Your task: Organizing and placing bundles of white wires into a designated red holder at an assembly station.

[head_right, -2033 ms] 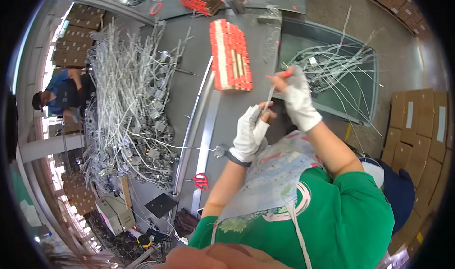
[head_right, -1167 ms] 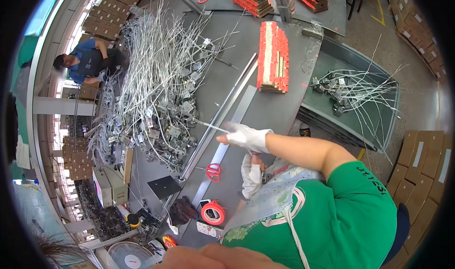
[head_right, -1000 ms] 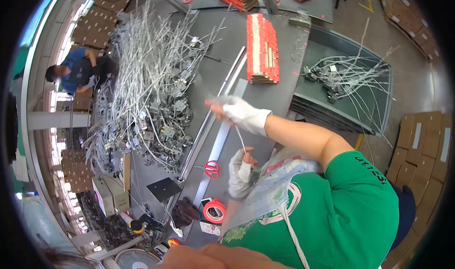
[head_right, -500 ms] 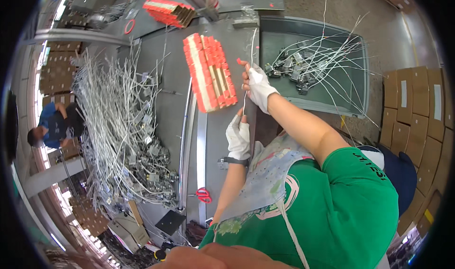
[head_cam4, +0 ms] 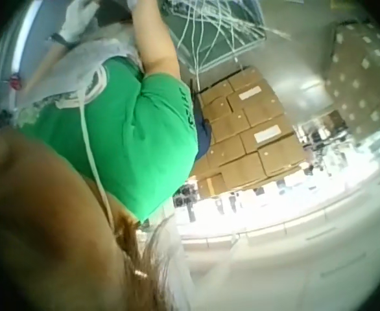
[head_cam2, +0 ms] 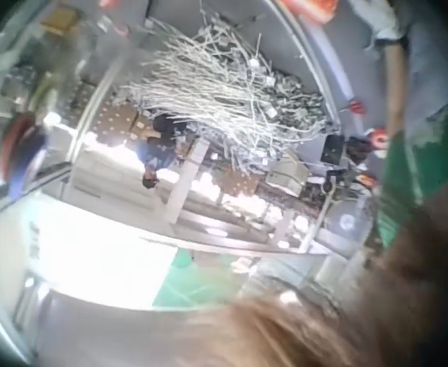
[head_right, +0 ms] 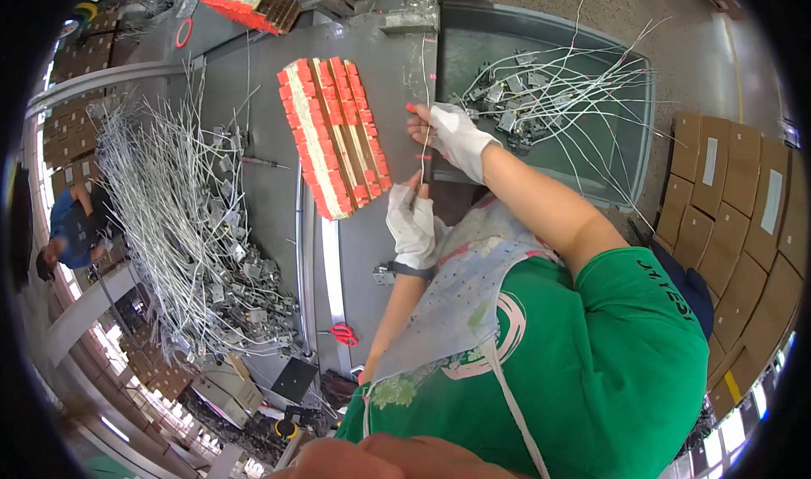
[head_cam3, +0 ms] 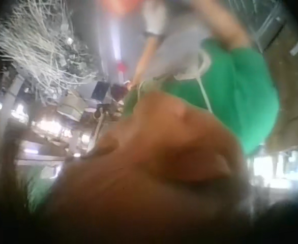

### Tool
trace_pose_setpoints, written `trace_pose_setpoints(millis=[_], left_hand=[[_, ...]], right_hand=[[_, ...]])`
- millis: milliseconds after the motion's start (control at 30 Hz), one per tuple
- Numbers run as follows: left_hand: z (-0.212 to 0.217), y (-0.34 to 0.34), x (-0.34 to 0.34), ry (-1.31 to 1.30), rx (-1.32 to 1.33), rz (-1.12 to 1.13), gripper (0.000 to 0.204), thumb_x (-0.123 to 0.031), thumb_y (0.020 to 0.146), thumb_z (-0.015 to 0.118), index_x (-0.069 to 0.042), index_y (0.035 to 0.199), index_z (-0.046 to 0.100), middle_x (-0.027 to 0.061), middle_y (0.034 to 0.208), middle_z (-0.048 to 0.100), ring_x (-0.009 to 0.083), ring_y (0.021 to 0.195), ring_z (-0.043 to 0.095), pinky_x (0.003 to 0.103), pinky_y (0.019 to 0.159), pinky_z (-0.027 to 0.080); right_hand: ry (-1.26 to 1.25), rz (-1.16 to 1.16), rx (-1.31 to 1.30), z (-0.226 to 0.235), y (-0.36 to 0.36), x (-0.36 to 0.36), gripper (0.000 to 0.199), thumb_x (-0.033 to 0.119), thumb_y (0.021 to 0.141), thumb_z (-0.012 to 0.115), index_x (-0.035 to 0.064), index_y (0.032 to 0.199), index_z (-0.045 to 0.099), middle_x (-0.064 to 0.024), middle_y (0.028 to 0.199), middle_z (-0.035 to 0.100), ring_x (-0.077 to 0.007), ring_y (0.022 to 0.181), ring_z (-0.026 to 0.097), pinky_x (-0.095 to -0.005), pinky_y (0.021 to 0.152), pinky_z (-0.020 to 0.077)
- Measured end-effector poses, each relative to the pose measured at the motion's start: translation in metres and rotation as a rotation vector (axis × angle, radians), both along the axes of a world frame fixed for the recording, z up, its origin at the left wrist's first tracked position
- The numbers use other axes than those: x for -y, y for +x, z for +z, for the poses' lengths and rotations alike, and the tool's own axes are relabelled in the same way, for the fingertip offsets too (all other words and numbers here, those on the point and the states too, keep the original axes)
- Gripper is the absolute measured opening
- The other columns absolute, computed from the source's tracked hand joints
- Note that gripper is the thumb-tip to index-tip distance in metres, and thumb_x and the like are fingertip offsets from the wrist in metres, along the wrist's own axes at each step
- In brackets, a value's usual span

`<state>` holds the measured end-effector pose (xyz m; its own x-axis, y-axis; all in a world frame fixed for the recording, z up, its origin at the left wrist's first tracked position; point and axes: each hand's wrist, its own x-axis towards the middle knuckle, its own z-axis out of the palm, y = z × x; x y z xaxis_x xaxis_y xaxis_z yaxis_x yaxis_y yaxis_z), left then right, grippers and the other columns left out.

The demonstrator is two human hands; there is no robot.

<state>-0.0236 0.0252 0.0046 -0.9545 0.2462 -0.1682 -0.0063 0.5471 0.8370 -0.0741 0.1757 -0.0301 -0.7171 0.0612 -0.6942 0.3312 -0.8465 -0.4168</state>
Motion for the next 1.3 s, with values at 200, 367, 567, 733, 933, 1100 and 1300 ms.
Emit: trace_pose_setpoints(millis=[200, 367, 567, 733, 933, 1100, 1300], left_hand=[[-0.023, 0.001, -0.003, 0.024, 0.012, 0.036, 0.023, -0.004, 0.077, 0.058, -0.001, 0.099, 0.063, 0.0129, 0.085, 0.059, 0.0238, 0.079, 0.056, 0.031, 0.074, 0.043], [-0.027, 0.0, -0.003, -0.069, -0.022, 0.005, 0.024, -0.006, 0.077, 0.059, -0.003, 0.1, 0.064, 0.0144, 0.088, 0.061, 0.0264, 0.084, 0.057, 0.033, 0.079, 0.043], [-0.028, 0.0, -0.005, -0.005, 0.004, 0.025, 0.022, -0.004, 0.077, 0.059, -0.004, 0.098, 0.065, 0.0139, 0.088, 0.061, 0.0262, 0.084, 0.057, 0.033, 0.08, 0.043], [-0.016, 0.009, -0.007, 0.061, -0.02, 0.051, 0.031, -0.001, 0.078, 0.056, -0.005, 0.108, 0.059, 0.0132, 0.092, 0.058, 0.0272, 0.084, 0.056, 0.034, 0.08, 0.043], [0.013, 0.004, -0.001, 0.0, -0.263, -0.107, 0.038, 0.003, 0.08, 0.048, -0.005, 0.116, 0.051, 0.0123, 0.091, 0.053, 0.027, 0.086, 0.053, 0.033, 0.079, 0.041], [0.023, 0.019, 0.013, 0.172, -0.178, -0.055, 0.036, 0.001, 0.082, 0.046, -0.003, 0.118, 0.049, 0.0079, 0.094, 0.05, 0.019, 0.088, 0.05, 0.03, 0.083, 0.039], [0.033, 0.04, 0.036, 0.316, -0.138, 0.031, 0.03, -0.005, 0.086, 0.048, -0.001, 0.115, 0.05, 0.0027, 0.09, 0.047, 0.0104, 0.081, 0.046, 0.024, 0.075, 0.039]], right_hand=[[0.329, 0.149, 0.034, -0.016, 0.053, 0.006, 0.023, 0.018, 0.084, 0.058, -0.0005, 0.095, 0.051, -0.0077, 0.088, 0.058, -0.0111, 0.076, 0.056, -0.0215, 0.069, 0.0475], [0.21, 0.312, 0.033, -0.008, 0.062, 0.013, 0.016, 0.019, 0.087, 0.052, 0.004, 0.089, 0.054, -0.0044, 0.085, 0.058, -0.0104, 0.076, 0.056, -0.0225, 0.069, 0.0477], [0.232, 0.318, -0.007, -0.013, 0.057, 0.011, 0.022, 0.024, 0.084, 0.059, 0.0027, 0.089, 0.055, -0.0047, 0.082, 0.057, -0.0109, 0.075, 0.057, -0.022, 0.069, 0.0471], [0.302, 0.373, 0.034, 0.002, 0.053, 0.016, 0.026, 0.026, 0.083, 0.06, 0.0025, 0.091, 0.055, -0.0036, 0.081, 0.057, -0.0098, 0.073, 0.055, -0.0221, 0.068, 0.0466], [0.312, 0.383, -0.121, 0.027, 0.053, 0.011, 0.022, 0.025, 0.081, 0.06, 0.0043, 0.088, 0.058, -0.0015, 0.076, 0.057, -0.0085, 0.068, 0.054, -0.0214, 0.063, 0.0443], [1.122, 0.442, -0.341, 0.057, 0.059, 0.015, 0.019, 0.02, 0.079, 0.059, 0.0011, 0.082, 0.06, 0.0024, 0.066, 0.053, -0.0042, 0.059, 0.046, -0.0208, 0.056, 0.0385], [0.908, 0.301, -0.349, 0.082, 0.086, 0.046, 0.013, 0.01, 0.078, 0.06, 0.0005, 0.084, 0.054, -0.0013, 0.072, 0.054, -0.0075, 0.065, 0.049, -0.0219, 0.059, 0.0405]])
